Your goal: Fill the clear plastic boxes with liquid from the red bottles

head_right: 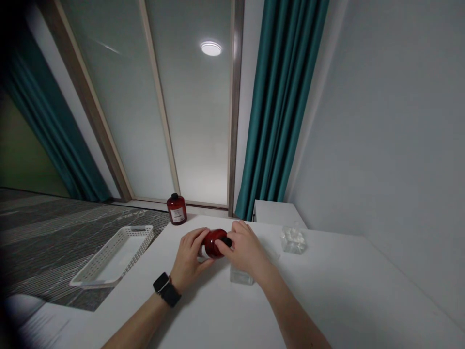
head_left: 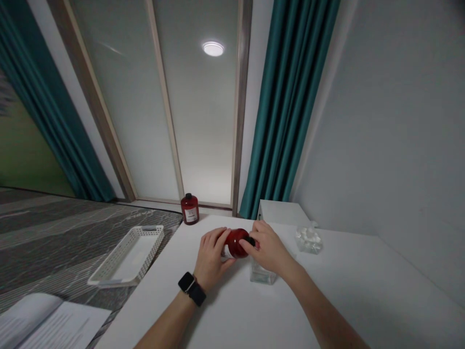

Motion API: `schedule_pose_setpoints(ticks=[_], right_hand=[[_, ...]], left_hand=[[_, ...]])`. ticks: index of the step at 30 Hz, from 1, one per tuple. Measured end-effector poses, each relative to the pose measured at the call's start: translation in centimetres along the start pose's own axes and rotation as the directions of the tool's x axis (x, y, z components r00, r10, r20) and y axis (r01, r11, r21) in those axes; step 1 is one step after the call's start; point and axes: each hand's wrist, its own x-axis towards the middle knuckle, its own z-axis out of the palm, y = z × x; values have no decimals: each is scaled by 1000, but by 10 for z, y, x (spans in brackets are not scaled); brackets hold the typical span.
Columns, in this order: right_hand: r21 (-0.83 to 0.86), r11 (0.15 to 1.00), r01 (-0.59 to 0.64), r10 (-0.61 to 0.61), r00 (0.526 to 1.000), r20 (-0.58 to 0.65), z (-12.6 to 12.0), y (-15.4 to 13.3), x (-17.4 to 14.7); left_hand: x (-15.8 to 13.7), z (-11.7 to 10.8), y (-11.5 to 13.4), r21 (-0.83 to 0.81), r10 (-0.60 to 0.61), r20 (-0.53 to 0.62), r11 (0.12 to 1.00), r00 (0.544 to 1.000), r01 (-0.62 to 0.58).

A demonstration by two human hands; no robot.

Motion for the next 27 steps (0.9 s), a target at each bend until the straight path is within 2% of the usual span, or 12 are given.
schedule_pose_setpoints(ticks=[7, 15, 18, 22, 27], right_hand=[[1, 998, 64, -64, 997, 52, -6, -1, -3], [39, 997, 64, -69, 988, 135, -16, -2, -5], [27, 999, 48, -52, 984, 173, -21, -1, -6], [1, 1000, 20, -19, 987, 161, -24, -3, -5], [83, 989, -119, 100, 975, 200, -19, -5, -5]], left_hand=[[2, -2, 2, -40, 8, 61, 999, 998, -5], [4, -5, -4, -76, 3, 145, 997, 989, 8], [4, -4, -7, -73, -15, 160, 997, 987, 27], [5, -4, -8, -62, -58, 146, 996, 988, 68], [4, -3, -4, -45, -118, 106, 991, 987, 124]])
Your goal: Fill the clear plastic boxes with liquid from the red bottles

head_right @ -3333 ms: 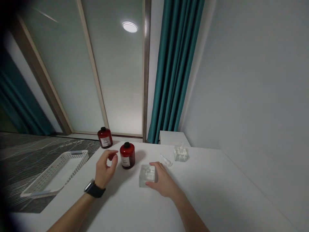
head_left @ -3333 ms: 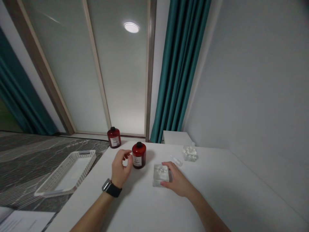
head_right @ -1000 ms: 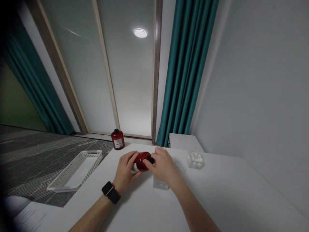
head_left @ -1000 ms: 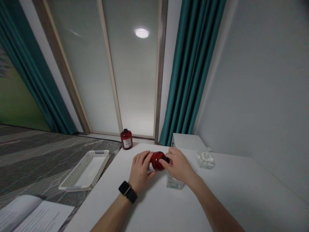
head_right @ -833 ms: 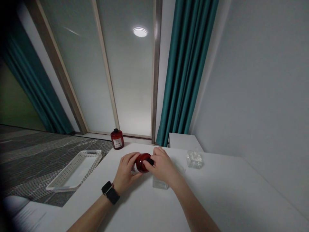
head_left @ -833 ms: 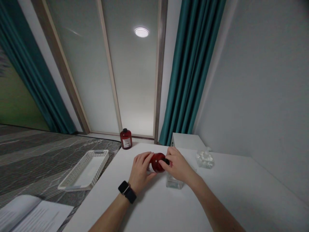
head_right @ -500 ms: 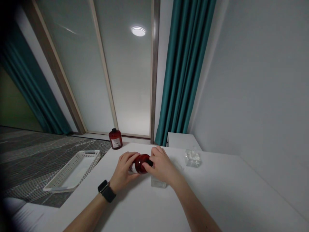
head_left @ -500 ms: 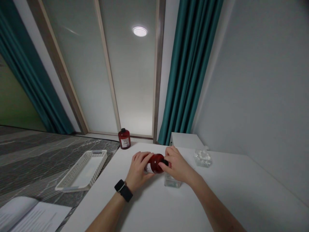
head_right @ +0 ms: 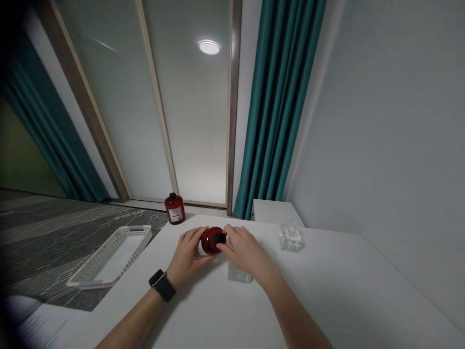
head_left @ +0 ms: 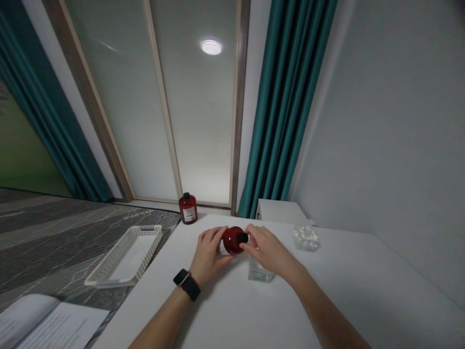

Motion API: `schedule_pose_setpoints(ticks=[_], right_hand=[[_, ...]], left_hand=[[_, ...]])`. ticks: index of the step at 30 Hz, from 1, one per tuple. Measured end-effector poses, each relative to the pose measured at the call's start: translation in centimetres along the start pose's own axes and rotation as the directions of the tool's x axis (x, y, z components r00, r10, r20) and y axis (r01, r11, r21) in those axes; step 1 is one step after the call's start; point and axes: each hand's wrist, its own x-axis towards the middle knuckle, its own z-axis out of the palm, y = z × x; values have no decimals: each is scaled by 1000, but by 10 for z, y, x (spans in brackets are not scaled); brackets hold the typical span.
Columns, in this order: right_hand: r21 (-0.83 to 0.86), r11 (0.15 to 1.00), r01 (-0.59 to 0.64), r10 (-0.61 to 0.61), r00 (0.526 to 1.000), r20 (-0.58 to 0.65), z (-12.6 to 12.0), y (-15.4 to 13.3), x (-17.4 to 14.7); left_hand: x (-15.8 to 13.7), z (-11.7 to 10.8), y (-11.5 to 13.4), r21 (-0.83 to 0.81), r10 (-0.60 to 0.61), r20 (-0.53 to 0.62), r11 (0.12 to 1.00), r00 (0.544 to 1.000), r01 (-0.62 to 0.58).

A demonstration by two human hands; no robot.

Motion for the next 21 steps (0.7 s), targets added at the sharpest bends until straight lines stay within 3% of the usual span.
schedule_pose_setpoints(ticks=[5, 12, 18, 21], right_hand=[[196, 969, 149, -161, 986, 44, -4, 0, -2], [256, 950, 178, -180, 984, -17, -5, -5, -1], [221, 975, 35, -22, 998, -59, -5, -4, -1], [222, 970, 96, -99, 995, 5, -8, -5, -2]], left_hand=[[-3, 5, 3, 9, 7, 4, 1000, 1000, -7], [-3, 6, 5, -20, -25, -17, 1000, 1000, 25], [-4, 7, 8, -33, -22, -16, 999, 1000, 21], [-4, 8, 8, -31, -20, -14, 999, 1000, 19]])
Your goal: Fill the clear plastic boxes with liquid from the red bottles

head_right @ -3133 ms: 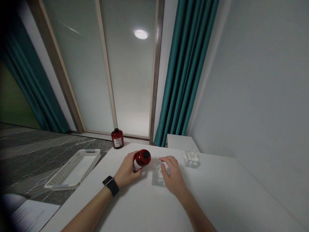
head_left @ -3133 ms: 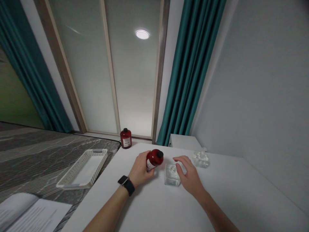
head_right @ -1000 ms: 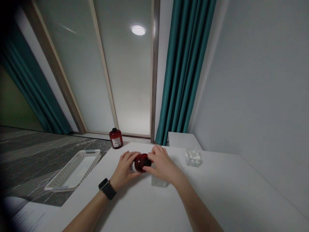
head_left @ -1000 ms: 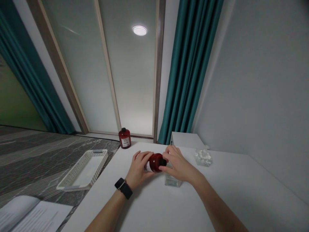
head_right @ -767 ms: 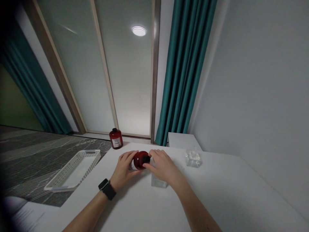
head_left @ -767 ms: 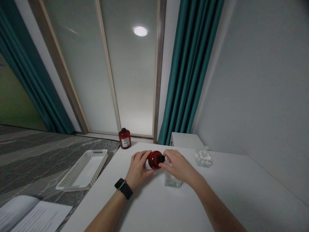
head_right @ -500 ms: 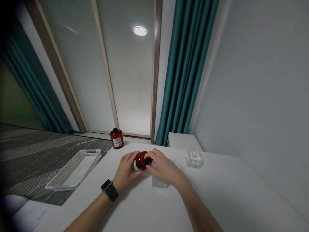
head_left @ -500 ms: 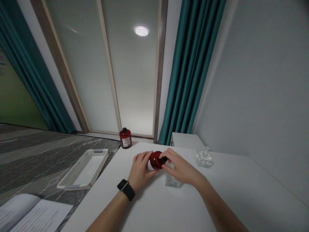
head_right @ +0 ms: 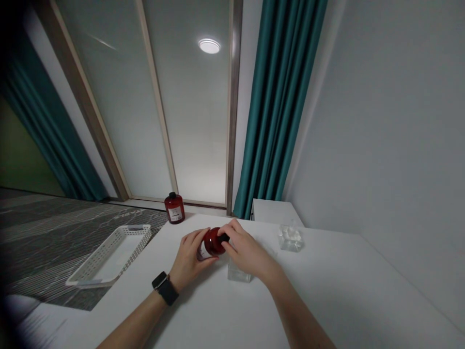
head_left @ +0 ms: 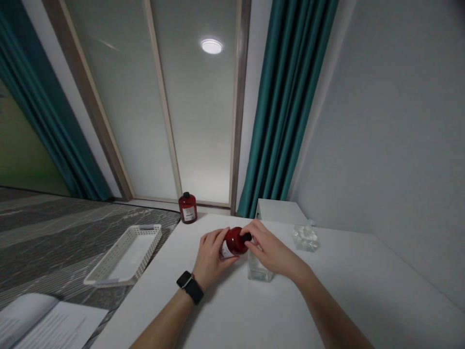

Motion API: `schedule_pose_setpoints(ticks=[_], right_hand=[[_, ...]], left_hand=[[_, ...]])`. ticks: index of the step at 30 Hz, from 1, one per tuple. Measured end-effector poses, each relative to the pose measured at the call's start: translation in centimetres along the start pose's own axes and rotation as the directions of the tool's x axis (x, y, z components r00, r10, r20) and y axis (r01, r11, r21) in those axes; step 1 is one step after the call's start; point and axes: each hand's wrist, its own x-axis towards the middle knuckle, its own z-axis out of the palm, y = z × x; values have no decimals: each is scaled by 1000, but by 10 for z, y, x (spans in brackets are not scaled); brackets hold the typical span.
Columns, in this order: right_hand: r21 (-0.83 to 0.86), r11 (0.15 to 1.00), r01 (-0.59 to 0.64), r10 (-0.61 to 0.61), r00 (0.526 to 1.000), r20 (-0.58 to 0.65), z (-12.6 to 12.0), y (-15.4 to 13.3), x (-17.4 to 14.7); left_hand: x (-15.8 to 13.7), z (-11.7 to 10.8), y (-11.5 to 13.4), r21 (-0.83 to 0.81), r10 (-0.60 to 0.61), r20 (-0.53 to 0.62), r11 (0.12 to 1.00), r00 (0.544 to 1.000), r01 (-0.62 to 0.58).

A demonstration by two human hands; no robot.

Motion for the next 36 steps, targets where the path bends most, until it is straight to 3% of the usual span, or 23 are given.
schedule_pose_setpoints(ticks=[2, 6, 12, 17, 22, 26, 31, 36], right_hand=[[13, 1000, 16, -16, 1000, 25, -2, -2, -1], [-83, 994, -65, 60, 996, -63, -3, -3, 0], [-72, 996, 51, -53, 998, -25, -5, 0, -2], [-104, 991, -82, 74, 994, -82, -3, 2, -1], [-119, 993, 0, -5, 999, -41, -1, 3, -2], [-80, 993, -82, 77, 995, -59, -1, 2, -2], [-43, 999, 24, -26, 999, -46, -3, -1, 0], [-59, 998, -4, 0, 998, -60, -2, -1, 0]], left_hand=[[0, 1, 0, -5, -3, 7, 1000, 1000, 3], [-1, 1, -1, -22, -15, 17, 1000, 1000, 16], [-1, 1, -1, -36, -22, 23, 999, 999, 23], [-1, 1, 0, -22, -8, 17, 1000, 1000, 9], [-1, 1, 0, -16, -9, 25, 1000, 1000, 9], [-1, 1, 0, -30, -24, 17, 999, 1000, 25], [-1, 1, 0, -34, -19, 23, 999, 1000, 20], [0, 0, 1, -17, -5, 33, 1000, 999, 5]])
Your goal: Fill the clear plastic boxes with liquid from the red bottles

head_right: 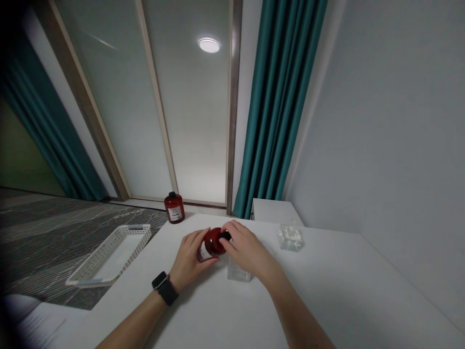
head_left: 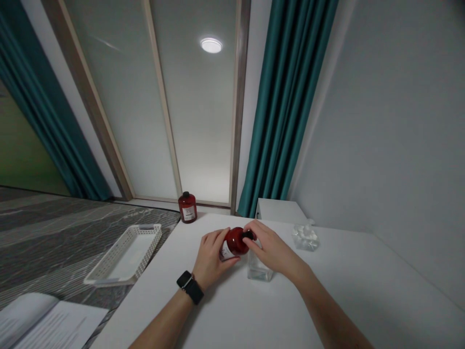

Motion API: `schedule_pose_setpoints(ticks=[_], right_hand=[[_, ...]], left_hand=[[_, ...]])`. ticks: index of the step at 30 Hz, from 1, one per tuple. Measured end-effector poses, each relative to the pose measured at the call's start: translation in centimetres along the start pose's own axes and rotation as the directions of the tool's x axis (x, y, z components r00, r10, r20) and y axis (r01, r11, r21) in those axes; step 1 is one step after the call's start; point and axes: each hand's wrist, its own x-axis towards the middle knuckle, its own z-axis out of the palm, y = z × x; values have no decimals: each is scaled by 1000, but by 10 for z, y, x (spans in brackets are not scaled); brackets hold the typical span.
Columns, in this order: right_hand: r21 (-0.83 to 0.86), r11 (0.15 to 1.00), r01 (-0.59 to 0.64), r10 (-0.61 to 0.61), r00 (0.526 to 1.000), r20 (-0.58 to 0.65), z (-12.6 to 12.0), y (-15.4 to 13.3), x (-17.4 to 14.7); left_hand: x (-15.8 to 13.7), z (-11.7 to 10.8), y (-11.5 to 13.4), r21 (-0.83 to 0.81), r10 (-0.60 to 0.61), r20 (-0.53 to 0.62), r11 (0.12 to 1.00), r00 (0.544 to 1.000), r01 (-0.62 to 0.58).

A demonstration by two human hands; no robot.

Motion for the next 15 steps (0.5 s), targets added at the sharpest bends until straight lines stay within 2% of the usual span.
schedule_pose_setpoints(ticks=[3, 8, 13, 15], right_hand=[[12, 998, 60, -60, 998, -8, 0, 0, 0], [-18, 999, -38, 37, 999, -31, 1, 0, 0], [-2, 999, 45, -45, 998, -43, 3, 1, 0], [17, 1000, 5, -4, 999, -39, 4, 2, -1]], left_hand=[[0, 0, 1, 14, -4, -10, 1000, 1000, 4], [0, 1, 0, 19, 11, -13, 1000, 1000, -10], [0, 0, -2, 24, 10, -16, 1000, 1000, -10], [0, 0, -2, 20, 6, -15, 1000, 1000, -6]])
